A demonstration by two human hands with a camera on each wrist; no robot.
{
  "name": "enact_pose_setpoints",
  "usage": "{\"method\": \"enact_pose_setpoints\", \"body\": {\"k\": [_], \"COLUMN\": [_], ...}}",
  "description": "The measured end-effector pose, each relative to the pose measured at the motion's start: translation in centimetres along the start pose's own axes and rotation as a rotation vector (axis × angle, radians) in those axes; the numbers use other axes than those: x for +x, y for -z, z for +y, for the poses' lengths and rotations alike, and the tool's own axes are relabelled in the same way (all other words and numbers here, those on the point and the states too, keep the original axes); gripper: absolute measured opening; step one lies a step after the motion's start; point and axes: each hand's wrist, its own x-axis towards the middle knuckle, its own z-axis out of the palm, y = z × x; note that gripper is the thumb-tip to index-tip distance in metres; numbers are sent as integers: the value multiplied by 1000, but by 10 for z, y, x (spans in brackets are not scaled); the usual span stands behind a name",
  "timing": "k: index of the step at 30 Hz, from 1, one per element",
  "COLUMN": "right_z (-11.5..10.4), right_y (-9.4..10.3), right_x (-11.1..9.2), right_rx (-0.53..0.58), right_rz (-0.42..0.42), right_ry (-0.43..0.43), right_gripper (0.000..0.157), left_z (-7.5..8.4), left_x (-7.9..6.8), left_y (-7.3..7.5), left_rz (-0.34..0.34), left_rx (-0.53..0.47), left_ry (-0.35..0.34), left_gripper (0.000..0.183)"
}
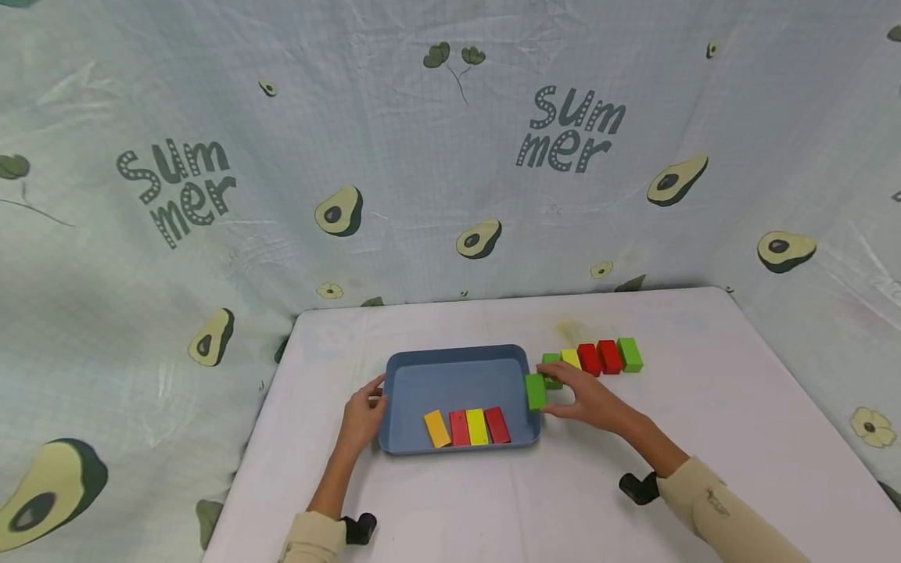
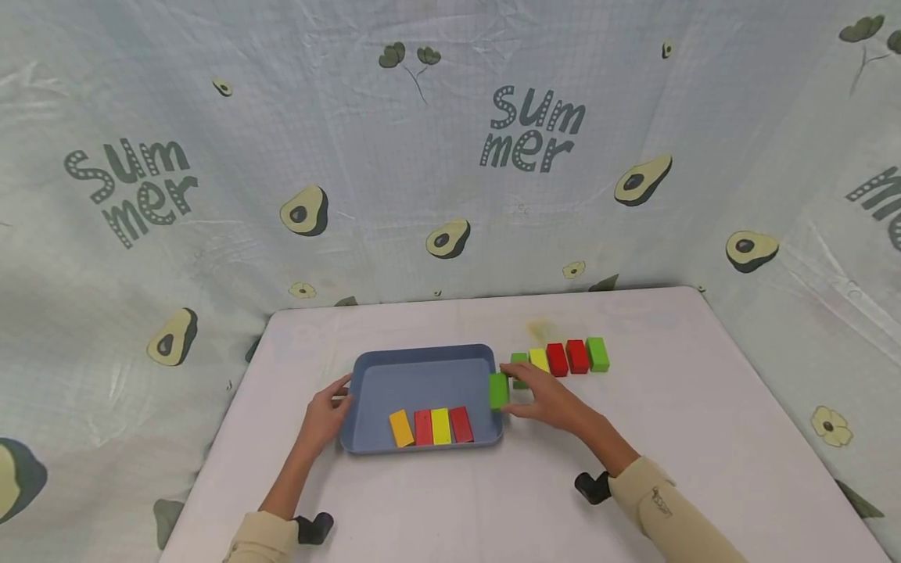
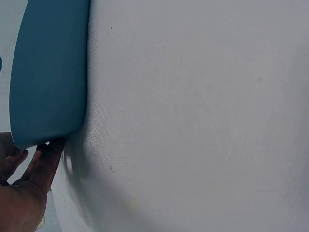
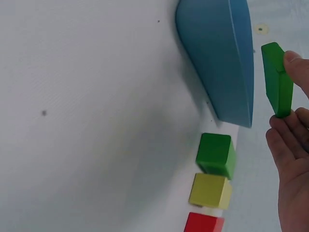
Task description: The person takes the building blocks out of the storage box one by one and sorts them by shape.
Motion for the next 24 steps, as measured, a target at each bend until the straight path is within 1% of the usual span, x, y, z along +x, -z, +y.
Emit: {"method": "enact_pose_setpoints", "body": {"k": [4,10,15,19,24], "right_z": [4,7,12,17,23], "right_y": [0,2,-1,-7,-14], "right_x": [-8,-19,-27,-33,-38], "right_rx": [11,11,46,41,32], "right_rz": [25,42,20,-15,-42], "right_ry": [5,-38,-68,-86,-84], "right_gripper": [66,67,68,67,66], "left_z": [-1,-2,-2,-3,-4], "left_x": [-1,-2,-2,-2,-1], "left_y": [1,2,1,1,0], "left_rz": [-5,-4,1,2,0], "left_rx": [1,2,6,10,9], "left_ry": [-1,-3,1,3,9], "left_gripper": [43,43,43,43,43]}}
